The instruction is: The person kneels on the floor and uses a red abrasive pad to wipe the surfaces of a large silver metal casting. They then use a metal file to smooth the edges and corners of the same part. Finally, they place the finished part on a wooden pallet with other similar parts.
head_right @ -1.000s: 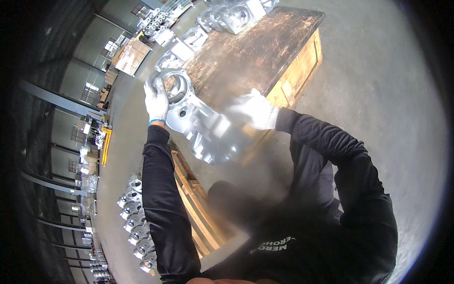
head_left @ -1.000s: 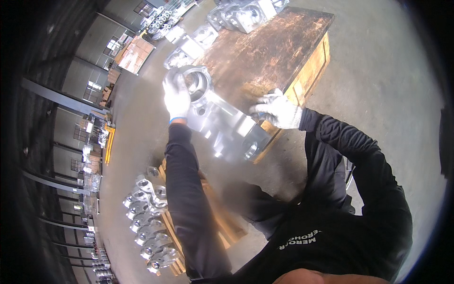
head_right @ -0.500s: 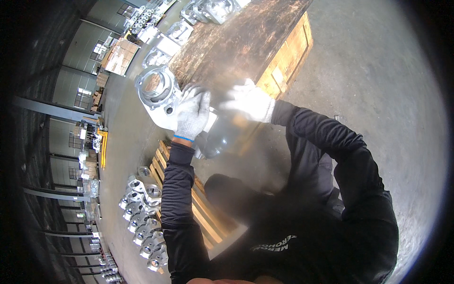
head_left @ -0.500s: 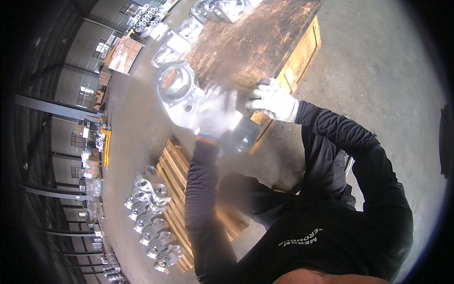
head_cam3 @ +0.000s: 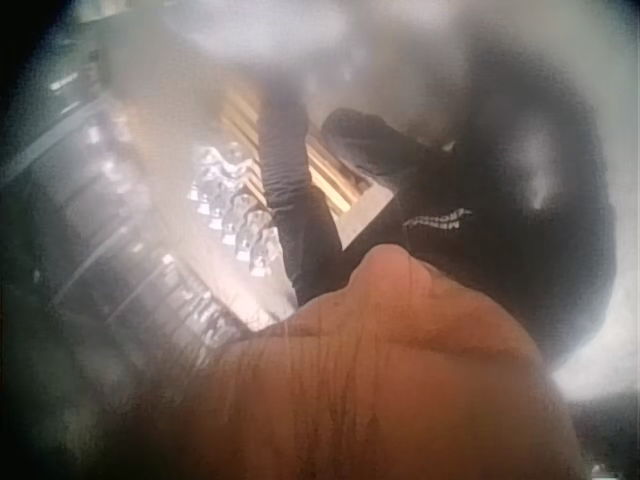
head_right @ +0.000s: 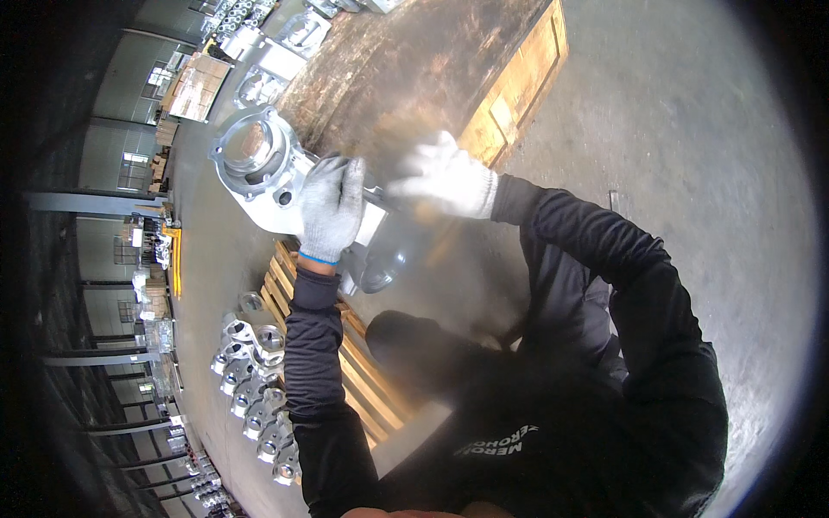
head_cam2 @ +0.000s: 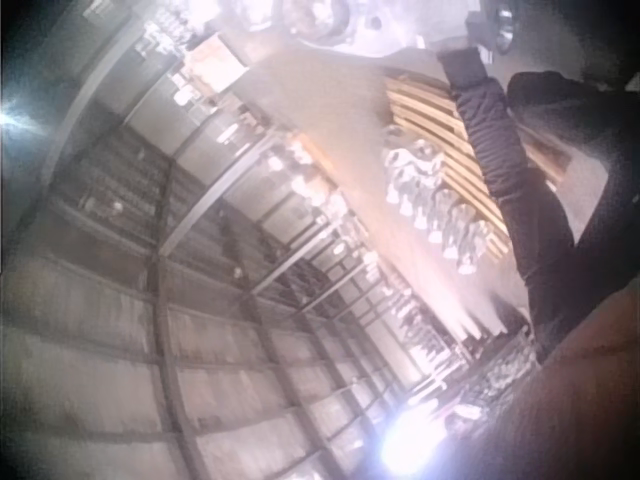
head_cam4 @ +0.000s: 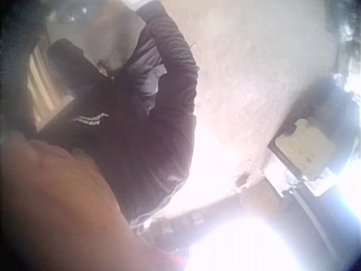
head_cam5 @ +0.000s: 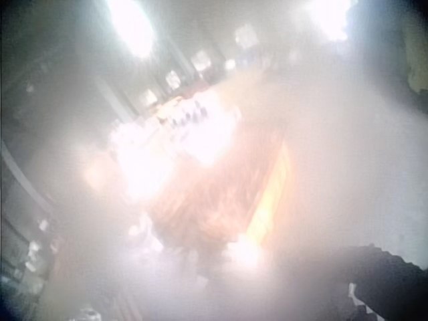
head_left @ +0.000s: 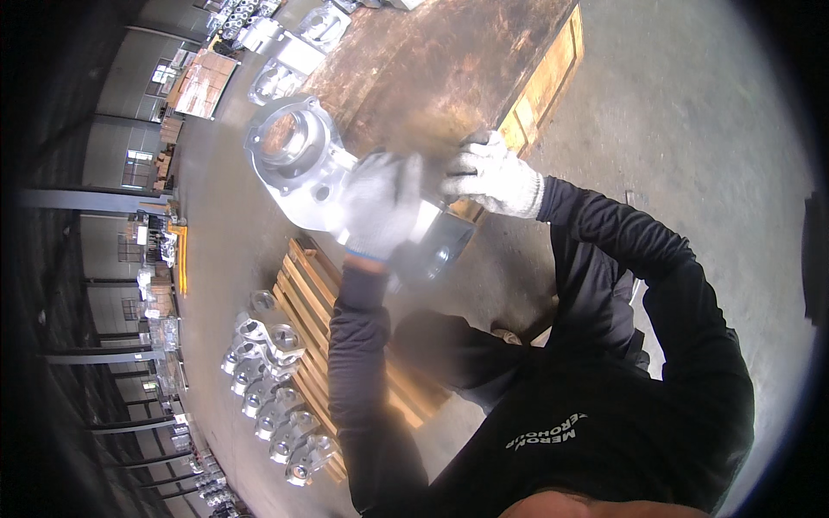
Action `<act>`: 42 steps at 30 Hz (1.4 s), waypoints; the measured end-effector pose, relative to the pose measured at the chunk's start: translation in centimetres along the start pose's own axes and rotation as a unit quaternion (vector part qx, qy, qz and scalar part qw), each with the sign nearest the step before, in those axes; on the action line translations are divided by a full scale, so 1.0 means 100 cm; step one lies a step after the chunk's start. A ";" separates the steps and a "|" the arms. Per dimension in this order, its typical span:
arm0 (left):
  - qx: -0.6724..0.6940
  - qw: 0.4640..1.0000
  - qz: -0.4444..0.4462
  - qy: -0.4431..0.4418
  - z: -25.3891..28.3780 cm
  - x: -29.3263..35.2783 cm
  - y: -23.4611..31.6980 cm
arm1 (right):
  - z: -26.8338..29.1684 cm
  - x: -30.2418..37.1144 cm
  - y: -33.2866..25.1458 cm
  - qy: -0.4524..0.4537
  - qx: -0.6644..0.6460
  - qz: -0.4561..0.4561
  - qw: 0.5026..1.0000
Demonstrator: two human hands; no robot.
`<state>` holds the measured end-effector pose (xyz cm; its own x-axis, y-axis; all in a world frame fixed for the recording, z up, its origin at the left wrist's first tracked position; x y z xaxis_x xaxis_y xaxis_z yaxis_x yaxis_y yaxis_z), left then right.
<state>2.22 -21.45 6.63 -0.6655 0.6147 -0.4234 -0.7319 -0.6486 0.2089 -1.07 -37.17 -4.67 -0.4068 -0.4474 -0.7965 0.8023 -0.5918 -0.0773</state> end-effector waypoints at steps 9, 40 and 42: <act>-0.034 0.999 -0.016 -0.032 -0.003 -0.009 0.012 | -0.023 0.012 -0.003 0.027 -0.084 -0.008 0.996; -0.077 0.980 -0.095 -0.155 0.002 0.042 0.047 | -0.125 0.131 -0.051 0.003 -0.285 -0.410 0.866; -0.053 0.985 -0.127 -0.101 0.006 0.043 0.050 | -0.145 0.122 -0.058 0.024 -0.360 -0.433 0.826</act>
<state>-4.45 -21.77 6.40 -0.4857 0.8333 -0.2639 -0.8665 -0.4987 0.0203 -4.38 -29.43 -22.65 -0.9605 -0.0278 -0.2769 0.2782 -0.1166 -0.9534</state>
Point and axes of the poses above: each hand's wrist, its own x-axis away from the middle knuckle, its own z-axis out of the back of the hand, y = z × x, the point moved 6 cm from there along -x, towards the middle knuckle, and after that the axes turned 1 degree about -y, right-handed, at the moved point
